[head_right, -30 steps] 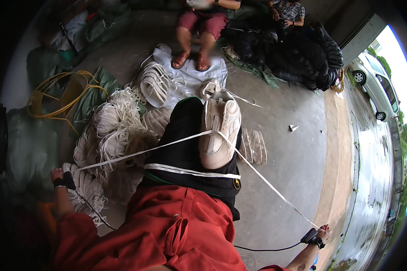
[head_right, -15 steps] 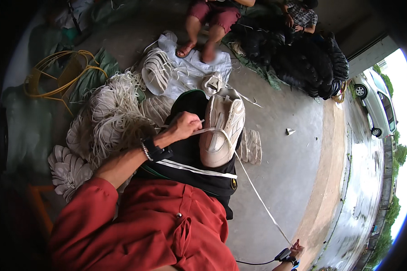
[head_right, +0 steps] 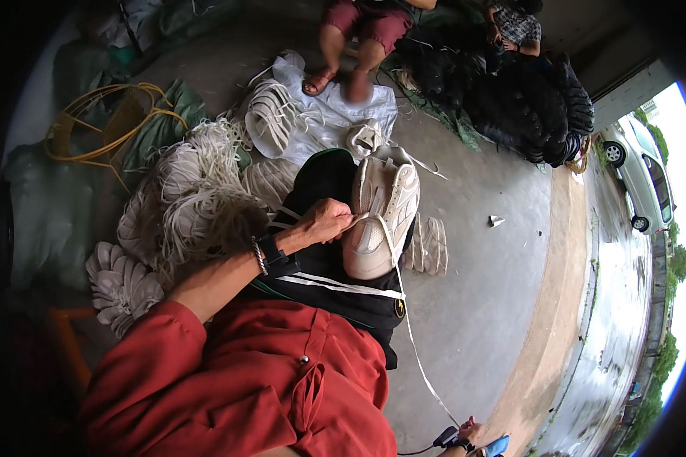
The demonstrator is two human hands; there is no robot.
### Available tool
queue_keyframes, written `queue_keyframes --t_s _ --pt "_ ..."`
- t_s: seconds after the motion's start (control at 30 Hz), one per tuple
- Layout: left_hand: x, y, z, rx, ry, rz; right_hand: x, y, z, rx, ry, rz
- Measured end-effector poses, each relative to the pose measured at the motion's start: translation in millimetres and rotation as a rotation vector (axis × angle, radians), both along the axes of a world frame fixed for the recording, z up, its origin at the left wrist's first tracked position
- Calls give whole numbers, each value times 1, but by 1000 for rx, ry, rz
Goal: The recorder is lacing a white shoe while sitting on the floor in a shoe manufacturing environment.
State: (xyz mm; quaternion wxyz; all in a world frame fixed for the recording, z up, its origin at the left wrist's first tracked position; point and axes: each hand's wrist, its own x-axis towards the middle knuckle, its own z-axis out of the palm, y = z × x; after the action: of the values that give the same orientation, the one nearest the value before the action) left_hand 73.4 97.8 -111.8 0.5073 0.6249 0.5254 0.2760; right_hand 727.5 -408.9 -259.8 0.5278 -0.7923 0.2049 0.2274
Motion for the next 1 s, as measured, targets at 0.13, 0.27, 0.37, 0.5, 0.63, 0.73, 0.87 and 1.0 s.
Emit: queue_keyframes --t_s 0.13,0.27,0.37,0.5,0.63,0.73,0.87,1.0 --pt "3 1 -4 83 10 8 -51 84 22 -36 -141 546" --pt "7 6 5 441 322 9 -128 220 62 -222 -409 1084" --pt "10 10 19 439 489 -55 -206 325 96 -47 -482 1146" --pt "25 10 35 520 634 -149 -321 414 146 391 -475 1432" --pt "28 4 38 662 661 -123 -409 449 188 752 -262 1608" --pt "19 -1 38 988 607 63 -443 454 203 911 -264 1674" --pt "15 -15 43 235 117 -19 -452 443 210 827 -570 1882" --pt "20 -25 50 -581 -483 -146 -452 438 208 888 -779 2000"
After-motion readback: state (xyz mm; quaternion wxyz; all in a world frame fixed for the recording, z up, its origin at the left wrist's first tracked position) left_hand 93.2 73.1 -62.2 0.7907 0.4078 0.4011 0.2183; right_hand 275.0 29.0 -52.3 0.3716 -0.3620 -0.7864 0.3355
